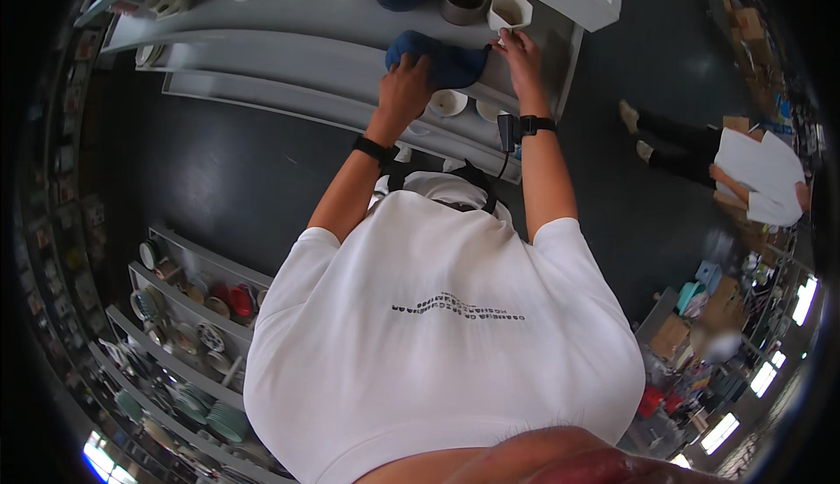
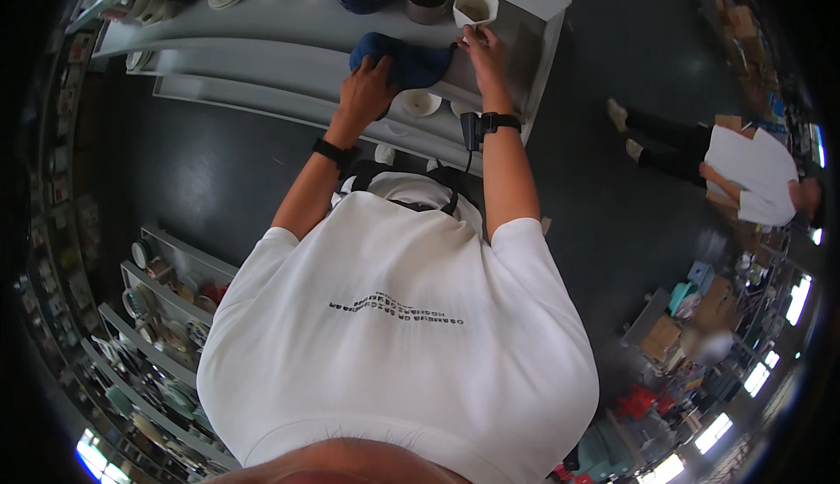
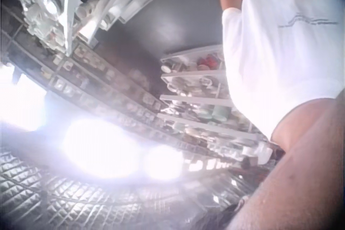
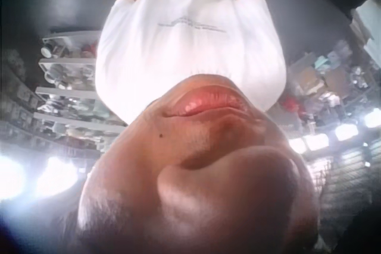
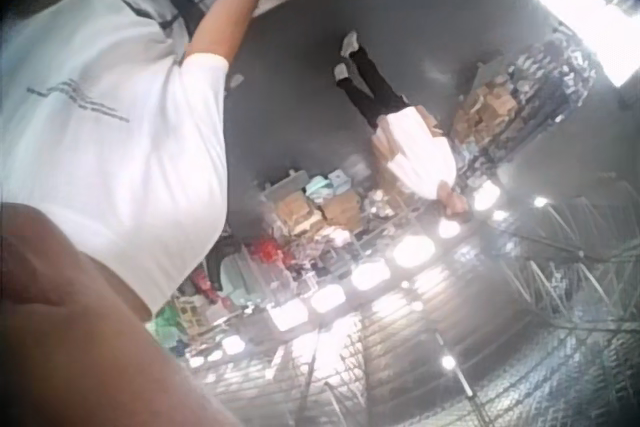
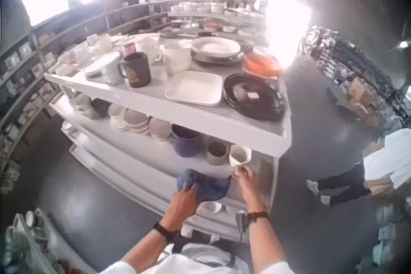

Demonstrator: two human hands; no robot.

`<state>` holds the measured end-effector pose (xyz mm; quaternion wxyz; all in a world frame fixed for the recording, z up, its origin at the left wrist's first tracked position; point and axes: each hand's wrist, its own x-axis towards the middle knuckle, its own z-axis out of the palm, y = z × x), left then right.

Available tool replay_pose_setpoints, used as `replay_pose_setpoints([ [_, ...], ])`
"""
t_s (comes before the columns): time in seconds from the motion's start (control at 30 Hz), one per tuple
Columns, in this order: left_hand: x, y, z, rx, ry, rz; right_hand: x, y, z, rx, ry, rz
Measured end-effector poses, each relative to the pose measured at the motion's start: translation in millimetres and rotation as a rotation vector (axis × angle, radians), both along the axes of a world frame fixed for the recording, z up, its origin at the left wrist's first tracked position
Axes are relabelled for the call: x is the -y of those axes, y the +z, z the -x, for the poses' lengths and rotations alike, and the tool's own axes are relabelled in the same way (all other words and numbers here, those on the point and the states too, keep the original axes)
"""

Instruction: The person wipes ceramic plates, bowls, and a mug with a blue cloth while standing at a storage shelf.

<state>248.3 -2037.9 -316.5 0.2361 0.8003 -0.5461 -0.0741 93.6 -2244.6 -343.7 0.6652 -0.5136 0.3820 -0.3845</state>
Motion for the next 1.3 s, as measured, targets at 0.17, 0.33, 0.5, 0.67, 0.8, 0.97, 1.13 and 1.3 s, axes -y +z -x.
replay_pose_setpoints([
  [0.17,2.0,12.7,17.0,0.147,-0.026,-0.072,0.8,-1.7,1.0,-0.050,-0.013,-0.018],
  [0.33,6.7,5.2,41.6,0.243,-0.136,0.049,-6.5,-7.8,1.3,-0.463,-0.424,0.561],
  [0.5,15.4,1.8,69.3,0.310,-0.204,0.144,-78.9,31.3,38.3,-0.510,-0.012,0.743],
  [0.67,40.1,15.6,95.7,0.044,-0.328,-0.057,-95.6,38.1,102.3,-0.865,0.267,1.060],
  [0.8,67.5,16.4,120.2,0.067,-0.385,-0.071,-75.9,45.9,127.8,-0.982,0.285,1.026],
  [0.97,76.5,18.6,126.8,0.051,-0.372,-0.083,-61.6,40.1,131.4,-0.914,0.300,1.024],
  [1.13,64.9,17.0,118.9,-0.040,-0.384,0.048,-67.6,36.3,121.4,-0.903,0.282,0.997],
  [1.3,31.3,9.5,68.3,-0.455,-0.315,0.241,-65.4,41.1,103.0,-1.046,0.349,0.977],
])
